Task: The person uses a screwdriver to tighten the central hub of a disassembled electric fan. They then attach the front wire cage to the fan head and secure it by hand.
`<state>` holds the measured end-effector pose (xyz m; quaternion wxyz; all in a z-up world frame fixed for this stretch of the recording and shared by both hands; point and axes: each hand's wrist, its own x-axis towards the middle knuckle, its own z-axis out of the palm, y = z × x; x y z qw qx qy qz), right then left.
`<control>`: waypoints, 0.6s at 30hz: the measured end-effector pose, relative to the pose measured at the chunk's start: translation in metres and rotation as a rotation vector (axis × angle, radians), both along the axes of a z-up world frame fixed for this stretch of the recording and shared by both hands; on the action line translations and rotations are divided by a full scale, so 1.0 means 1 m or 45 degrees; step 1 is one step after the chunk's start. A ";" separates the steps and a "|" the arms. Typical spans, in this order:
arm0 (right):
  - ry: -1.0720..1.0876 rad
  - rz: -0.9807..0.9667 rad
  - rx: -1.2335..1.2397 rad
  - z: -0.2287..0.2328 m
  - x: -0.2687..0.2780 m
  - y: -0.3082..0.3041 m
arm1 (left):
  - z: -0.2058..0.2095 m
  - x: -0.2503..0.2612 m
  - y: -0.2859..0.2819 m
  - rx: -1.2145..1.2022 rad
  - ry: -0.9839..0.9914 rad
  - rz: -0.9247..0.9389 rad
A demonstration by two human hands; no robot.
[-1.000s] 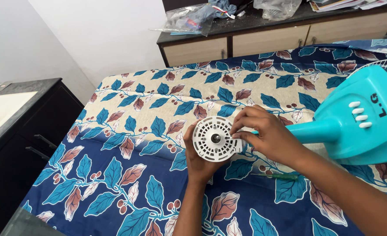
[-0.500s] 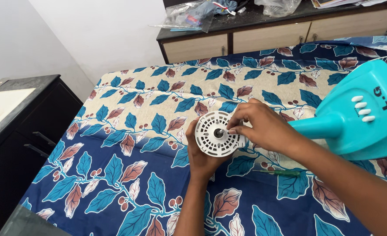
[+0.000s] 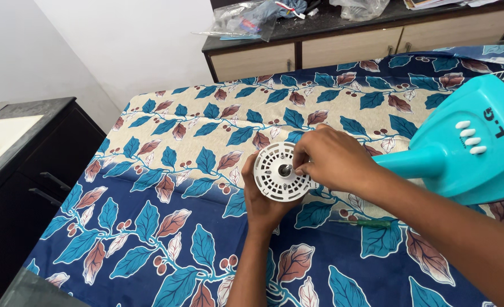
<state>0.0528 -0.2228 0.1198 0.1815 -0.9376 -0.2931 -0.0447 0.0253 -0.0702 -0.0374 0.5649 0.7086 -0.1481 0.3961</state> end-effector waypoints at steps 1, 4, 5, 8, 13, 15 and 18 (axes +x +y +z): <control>0.008 -0.024 0.011 0.001 0.001 0.001 | 0.001 0.000 0.000 -0.005 -0.004 -0.002; 0.035 -0.076 0.005 0.000 0.001 0.003 | 0.002 0.000 0.001 0.004 0.000 0.015; 0.041 -0.083 -0.022 0.000 0.002 0.003 | 0.002 0.000 0.000 0.011 0.004 0.022; 0.033 -0.075 -0.052 0.000 0.002 0.001 | 0.003 -0.001 0.000 -0.017 0.000 -0.012; 0.062 -0.041 -0.063 0.003 0.003 -0.001 | 0.005 0.000 -0.001 -0.003 0.003 0.001; 0.098 -0.053 -0.045 0.004 0.003 -0.003 | 0.006 0.000 -0.001 -0.006 -0.006 -0.007; 0.059 -0.052 -0.066 0.004 0.005 -0.003 | 0.007 0.000 -0.001 -0.010 -0.022 -0.023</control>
